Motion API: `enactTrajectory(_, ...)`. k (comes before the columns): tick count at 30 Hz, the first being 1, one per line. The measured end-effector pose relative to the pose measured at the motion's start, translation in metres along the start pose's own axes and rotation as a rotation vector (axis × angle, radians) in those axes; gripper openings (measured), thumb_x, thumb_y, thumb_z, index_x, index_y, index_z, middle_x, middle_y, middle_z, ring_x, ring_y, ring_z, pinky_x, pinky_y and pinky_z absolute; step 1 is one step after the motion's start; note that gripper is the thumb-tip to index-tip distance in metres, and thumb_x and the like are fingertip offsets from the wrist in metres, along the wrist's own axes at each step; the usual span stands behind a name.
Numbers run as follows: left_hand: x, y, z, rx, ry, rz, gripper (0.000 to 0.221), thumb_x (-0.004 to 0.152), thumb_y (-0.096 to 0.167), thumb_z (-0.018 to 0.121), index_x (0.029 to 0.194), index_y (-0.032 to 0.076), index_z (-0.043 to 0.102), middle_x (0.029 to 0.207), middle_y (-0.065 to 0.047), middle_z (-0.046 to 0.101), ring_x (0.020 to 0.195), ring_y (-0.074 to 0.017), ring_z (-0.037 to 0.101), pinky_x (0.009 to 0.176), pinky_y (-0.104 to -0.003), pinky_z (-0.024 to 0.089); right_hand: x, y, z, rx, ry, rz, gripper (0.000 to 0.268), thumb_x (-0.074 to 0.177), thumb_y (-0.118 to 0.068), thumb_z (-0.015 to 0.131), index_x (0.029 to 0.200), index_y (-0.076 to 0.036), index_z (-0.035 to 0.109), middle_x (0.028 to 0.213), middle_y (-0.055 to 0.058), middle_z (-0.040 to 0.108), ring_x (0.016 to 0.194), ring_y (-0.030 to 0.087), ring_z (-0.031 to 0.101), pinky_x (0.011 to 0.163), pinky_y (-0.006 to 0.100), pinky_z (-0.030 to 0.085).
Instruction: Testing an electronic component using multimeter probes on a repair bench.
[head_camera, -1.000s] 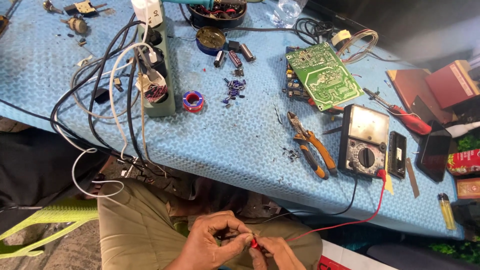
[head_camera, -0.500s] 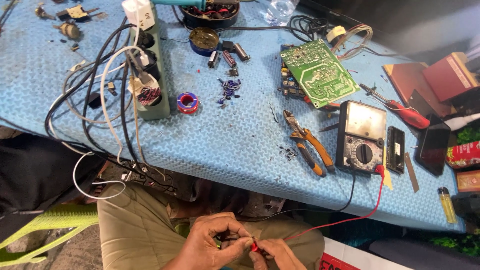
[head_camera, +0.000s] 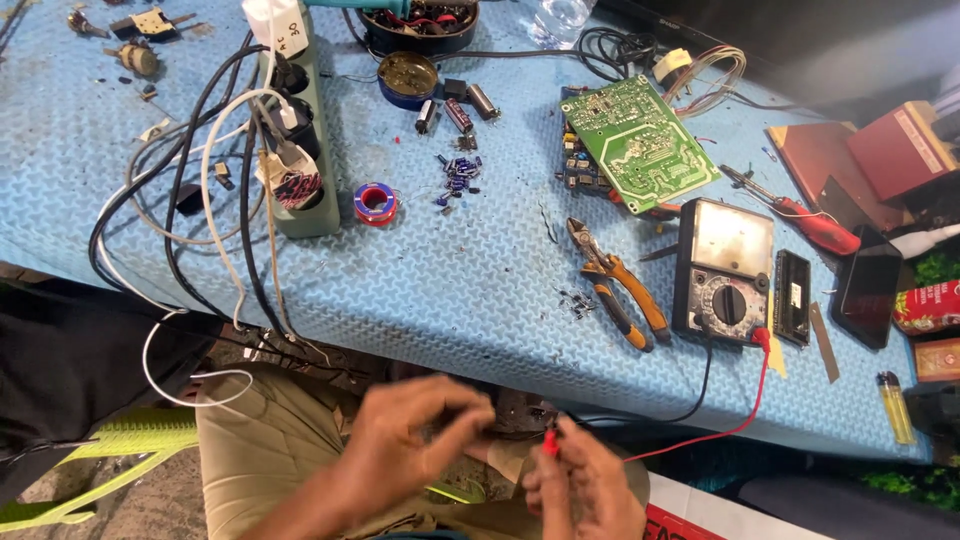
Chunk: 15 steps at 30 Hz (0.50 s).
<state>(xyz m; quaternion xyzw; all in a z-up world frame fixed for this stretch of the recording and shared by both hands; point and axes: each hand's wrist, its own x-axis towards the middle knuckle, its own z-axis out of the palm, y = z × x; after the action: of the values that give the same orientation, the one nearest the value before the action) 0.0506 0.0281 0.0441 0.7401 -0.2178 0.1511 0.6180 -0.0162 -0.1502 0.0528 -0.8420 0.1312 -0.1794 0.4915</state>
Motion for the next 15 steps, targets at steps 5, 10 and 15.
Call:
enactTrajectory(5, 0.044, -0.034, -0.024, 0.284, 0.020, 0.041, 0.023, 0.093, 0.029, 0.076, 0.110, 0.013, 0.076, 0.103, -0.002, 0.082, 0.072, -0.0126, 0.077, 0.064, -0.029, 0.059, 0.045, -0.018, 0.005, 0.239, -0.071, -0.479, 0.013, 0.100, -0.005, 0.055, 0.109, -0.005, 0.063, 0.088, 0.023, 0.072, 0.053, 0.017, 0.073, 0.044, 0.021, 0.061)
enactTrajectory(10, 0.098, -0.038, -0.040, -0.021, 0.150, -0.052, 0.005, 0.099, 0.008, 0.072, 0.099, 0.005, 0.068, 0.075, -0.003, 0.072, 0.044, -0.0077, 0.057, 0.047, -0.022, 0.051, 0.092, -0.028, 0.025, 0.457, -0.435, -0.396, 0.013, 0.105, -0.004, 0.051, 0.111, -0.002, 0.061, 0.097, 0.020, 0.071, 0.068, 0.029, 0.082, 0.054, 0.029, 0.069)
enactTrajectory(15, 0.103, -0.067, -0.036, -0.055, 0.188, -0.186, 0.003, 0.097, 0.007, 0.071, 0.099, 0.006, 0.072, 0.074, -0.003, 0.073, 0.045, -0.0060, 0.053, 0.044, -0.021, 0.047, 0.114, -0.018, 0.052, 0.664, -0.424, -0.373, 0.024, 0.104, 0.000, 0.048, 0.125, 0.002, 0.059, 0.112, 0.025, 0.070, 0.091, 0.037, 0.079, 0.072, 0.036, 0.069)
